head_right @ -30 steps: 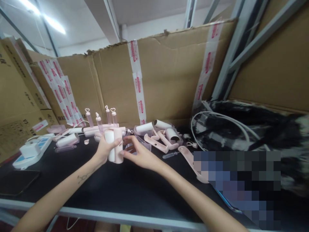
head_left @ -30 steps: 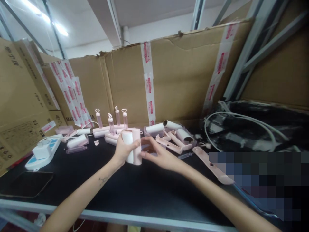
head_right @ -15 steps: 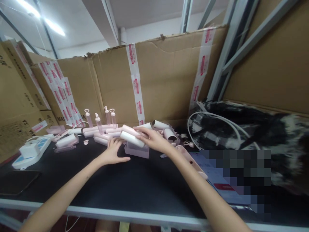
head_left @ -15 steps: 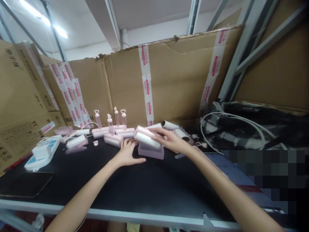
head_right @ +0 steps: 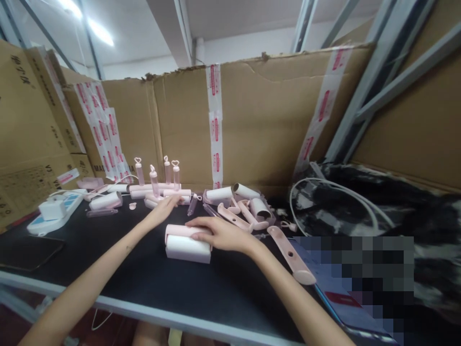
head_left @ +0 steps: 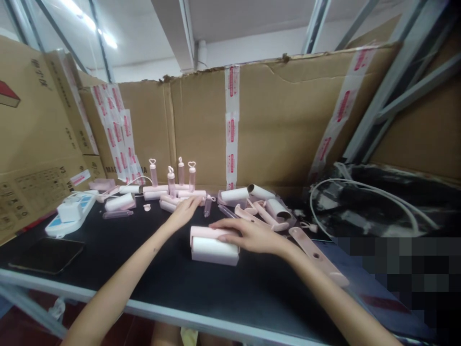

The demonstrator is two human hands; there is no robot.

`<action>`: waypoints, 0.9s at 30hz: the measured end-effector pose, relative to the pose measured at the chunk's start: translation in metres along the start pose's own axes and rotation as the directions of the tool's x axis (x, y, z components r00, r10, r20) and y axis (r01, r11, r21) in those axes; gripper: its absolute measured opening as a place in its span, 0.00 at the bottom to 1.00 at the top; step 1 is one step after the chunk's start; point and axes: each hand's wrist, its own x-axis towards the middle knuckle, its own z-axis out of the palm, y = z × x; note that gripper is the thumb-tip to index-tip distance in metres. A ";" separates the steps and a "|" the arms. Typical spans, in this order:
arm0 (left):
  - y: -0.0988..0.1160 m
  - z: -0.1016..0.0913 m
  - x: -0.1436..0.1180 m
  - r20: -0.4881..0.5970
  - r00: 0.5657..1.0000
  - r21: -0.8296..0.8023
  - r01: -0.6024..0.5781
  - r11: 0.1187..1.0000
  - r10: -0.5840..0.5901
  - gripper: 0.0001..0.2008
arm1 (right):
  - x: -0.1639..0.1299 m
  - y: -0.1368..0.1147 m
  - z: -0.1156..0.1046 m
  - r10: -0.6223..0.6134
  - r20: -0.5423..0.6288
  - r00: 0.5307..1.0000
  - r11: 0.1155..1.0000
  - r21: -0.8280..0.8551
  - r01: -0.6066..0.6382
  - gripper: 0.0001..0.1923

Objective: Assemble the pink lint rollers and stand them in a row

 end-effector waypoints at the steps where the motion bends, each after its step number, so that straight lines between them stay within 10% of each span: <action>1: 0.002 0.003 0.006 0.017 0.999 0.125 0.045 0.991 -0.048 0.11 | 0.000 -0.003 0.002 -0.011 -0.002 1.000 1.000 0.008 0.011 0.20; 8: 0.028 0.040 0.052 0.166 0.943 0.401 0.202 0.893 -0.288 0.10 | -0.002 -0.011 0.007 -0.004 -0.067 0.998 0.975 -0.222 -0.011 0.17; 16: 0.029 0.035 0.057 0.347 0.862 0.225 0.305 0.925 -0.369 0.10 | -0.002 0.001 -0.004 0.001 -0.116 0.993 0.990 -0.137 -0.017 0.18; 27: -0.019 0.010 -0.035 0.147 0.937 -0.370 0.349 0.861 -0.317 0.12 | 0.005 0.011 0.010 -0.015 -0.052 0.999 0.998 0.055 0.018 0.19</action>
